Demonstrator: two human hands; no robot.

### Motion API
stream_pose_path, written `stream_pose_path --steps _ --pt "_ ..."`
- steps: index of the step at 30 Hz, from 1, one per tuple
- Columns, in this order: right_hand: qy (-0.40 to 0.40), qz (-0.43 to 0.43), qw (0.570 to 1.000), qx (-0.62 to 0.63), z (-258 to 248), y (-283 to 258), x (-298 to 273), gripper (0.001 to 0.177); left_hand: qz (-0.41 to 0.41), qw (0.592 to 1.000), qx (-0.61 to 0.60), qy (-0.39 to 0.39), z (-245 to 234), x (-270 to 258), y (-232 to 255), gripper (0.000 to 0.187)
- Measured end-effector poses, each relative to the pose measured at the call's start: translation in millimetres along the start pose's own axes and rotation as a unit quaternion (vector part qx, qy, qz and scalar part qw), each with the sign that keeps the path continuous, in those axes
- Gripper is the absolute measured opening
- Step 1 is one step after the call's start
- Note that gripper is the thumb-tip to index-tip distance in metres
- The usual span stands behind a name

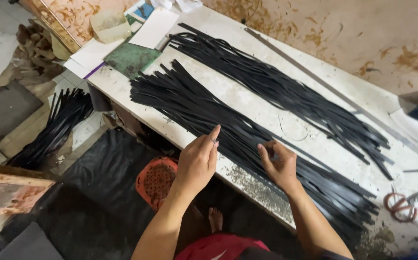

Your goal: The person picks up black rubber strips from a table, runs them through a small roller device on a blue container, and then hangs the processed strips on a wall rack using a red clothespin.

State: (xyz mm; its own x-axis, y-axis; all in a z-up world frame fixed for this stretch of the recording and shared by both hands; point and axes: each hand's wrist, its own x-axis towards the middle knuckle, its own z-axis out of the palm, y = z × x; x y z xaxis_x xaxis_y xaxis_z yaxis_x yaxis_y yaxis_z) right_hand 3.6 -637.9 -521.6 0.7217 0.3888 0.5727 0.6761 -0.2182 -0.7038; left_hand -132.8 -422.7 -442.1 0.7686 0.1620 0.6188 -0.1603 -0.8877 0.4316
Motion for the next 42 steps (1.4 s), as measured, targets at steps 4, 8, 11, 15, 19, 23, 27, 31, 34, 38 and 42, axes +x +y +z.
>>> stream_pose_path --steps 4,8,11,15,19,23,27,31,34,38,42 --pt "0.024 0.003 1.000 -0.013 -26 -21 -22 0.017 0.021 0.999 -0.031 -0.013 0 -3 22 0.040" --pt "0.050 0.018 0.998 -0.016 -44 -33 -52 0.022 0.041 0.998 -0.045 -0.020 -3 -17 44 0.042" --pt "0.048 0.038 0.998 -0.016 -55 -40 -76 0.019 0.038 0.997 -0.058 -0.029 -5 -37 61 0.043" --pt "0.040 0.060 0.997 -0.018 -69 -42 -104 0.011 0.015 0.996 -0.079 -0.036 0 -62 80 0.043" --pt "0.042 0.065 0.996 -0.034 -90 -36 -116 0.008 0.016 0.993 -0.102 -0.051 9 -62 105 0.041" --pt "0.043 0.102 0.992 -0.059 -108 3 -136 0.006 0.029 0.991 -0.118 -0.060 32 -53 121 0.042" --pt "0.015 0.125 0.986 -0.110 -125 54 -150 0.009 0.034 0.991 -0.118 -0.044 69 -36 139 0.042" --pt "-0.041 0.144 0.981 -0.125 -139 72 -141 0.009 0.017 0.988 -0.141 -0.063 120 -21 160 0.037" --pt "-0.058 0.152 0.980 -0.114 -140 105 -143 0.004 0.007 0.986 -0.137 -0.090 142 -9 171 0.032" --pt "-0.123 0.195 0.962 -0.147 -139 137 -140 0.012 -0.037 0.986 -0.144 -0.077 154 5 185 0.021" --pt "-0.211 0.185 0.940 -0.196 -120 157 -137 0.016 -0.069 0.987 -0.138 -0.053 158 12 191 0.013"
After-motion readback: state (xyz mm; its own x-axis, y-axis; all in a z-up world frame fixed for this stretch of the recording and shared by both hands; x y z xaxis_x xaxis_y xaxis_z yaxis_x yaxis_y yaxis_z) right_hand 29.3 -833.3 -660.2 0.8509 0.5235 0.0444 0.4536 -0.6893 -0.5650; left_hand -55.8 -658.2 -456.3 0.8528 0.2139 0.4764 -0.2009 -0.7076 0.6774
